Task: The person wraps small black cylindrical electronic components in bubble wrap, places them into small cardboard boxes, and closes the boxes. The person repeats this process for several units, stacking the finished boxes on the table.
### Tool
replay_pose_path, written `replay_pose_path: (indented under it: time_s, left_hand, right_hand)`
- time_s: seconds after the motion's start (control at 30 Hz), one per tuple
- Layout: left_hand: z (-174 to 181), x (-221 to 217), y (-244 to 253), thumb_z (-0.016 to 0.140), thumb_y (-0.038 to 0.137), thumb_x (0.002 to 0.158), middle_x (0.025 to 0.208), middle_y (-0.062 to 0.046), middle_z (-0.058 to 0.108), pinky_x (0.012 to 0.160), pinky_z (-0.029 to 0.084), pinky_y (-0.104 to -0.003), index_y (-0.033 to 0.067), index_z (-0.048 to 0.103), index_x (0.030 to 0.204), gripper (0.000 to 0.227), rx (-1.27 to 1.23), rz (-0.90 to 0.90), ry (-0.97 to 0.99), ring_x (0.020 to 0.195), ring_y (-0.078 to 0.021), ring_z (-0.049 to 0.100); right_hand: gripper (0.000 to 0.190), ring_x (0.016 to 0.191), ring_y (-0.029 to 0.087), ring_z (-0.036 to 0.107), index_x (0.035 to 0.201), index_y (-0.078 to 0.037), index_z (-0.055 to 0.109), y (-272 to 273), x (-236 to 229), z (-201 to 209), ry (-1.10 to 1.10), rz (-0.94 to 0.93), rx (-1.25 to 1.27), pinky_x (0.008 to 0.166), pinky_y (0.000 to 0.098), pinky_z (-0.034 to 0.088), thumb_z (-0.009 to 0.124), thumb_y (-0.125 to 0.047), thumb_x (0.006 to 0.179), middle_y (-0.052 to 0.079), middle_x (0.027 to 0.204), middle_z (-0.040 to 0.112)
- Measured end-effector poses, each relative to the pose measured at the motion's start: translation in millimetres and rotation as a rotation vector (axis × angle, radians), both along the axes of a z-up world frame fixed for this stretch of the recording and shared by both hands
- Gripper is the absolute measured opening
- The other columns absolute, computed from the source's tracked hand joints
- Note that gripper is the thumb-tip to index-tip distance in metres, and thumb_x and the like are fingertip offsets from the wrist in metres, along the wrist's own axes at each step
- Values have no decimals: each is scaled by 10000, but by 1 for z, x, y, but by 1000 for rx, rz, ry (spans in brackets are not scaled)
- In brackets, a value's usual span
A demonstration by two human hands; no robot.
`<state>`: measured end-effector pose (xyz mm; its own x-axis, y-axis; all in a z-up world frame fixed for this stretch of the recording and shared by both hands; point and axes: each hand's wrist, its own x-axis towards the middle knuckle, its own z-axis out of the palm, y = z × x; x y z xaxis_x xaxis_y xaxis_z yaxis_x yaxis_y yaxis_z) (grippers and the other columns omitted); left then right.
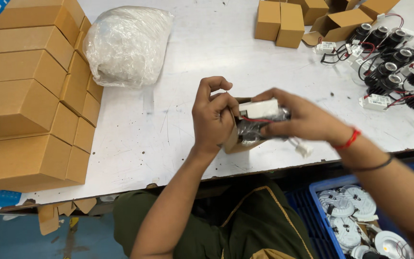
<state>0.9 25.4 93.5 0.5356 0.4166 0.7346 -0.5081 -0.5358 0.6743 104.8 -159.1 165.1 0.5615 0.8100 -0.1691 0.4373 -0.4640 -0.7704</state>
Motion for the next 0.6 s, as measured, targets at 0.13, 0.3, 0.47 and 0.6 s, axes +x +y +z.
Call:
replay_pose_path:
  time_s: [0.13,0.3,0.47,0.6]
  left_hand:
    - [3,-4,-14,551,-159,786,1120,-78,584,680,597,-250,-8,616,716,178,50,72,3,888,-144,692]
    - [6,-5,-31,569,-139,791,1084,-57,603,779,597,-285,5,608,721,165,125,117,-69,903,-156,665]
    - [0,-7,-11,493,-168,821,1086,-68,570,683,539,-271,-8,571,703,213,-22,74,-4,863,-144,646]
    - [-3,-10,3,487,-178,824,1076,-57,556,672,510,-269,-10,571,707,221,-57,41,-15,862,-134,602]
  right_hand:
    - [647,762,300,740,1342,-152,554,17,6,23,-314,-7,-398,710,409,574,775,-335,763,176,826,761]
    - [472,866,396,727,1252,-99,633,55,-13,18,-742,211,-537,782,488,583,591,-409,899,198,925,748]
    - [647,806,362,768,1369,-107,545,74,1,31,-439,243,-649,781,422,630,700,-447,842,202,903,747]
    - [661,858,314,689,1231,-52,705,68,16,22,-618,505,-208,738,417,567,792,-533,785,182,996,691]
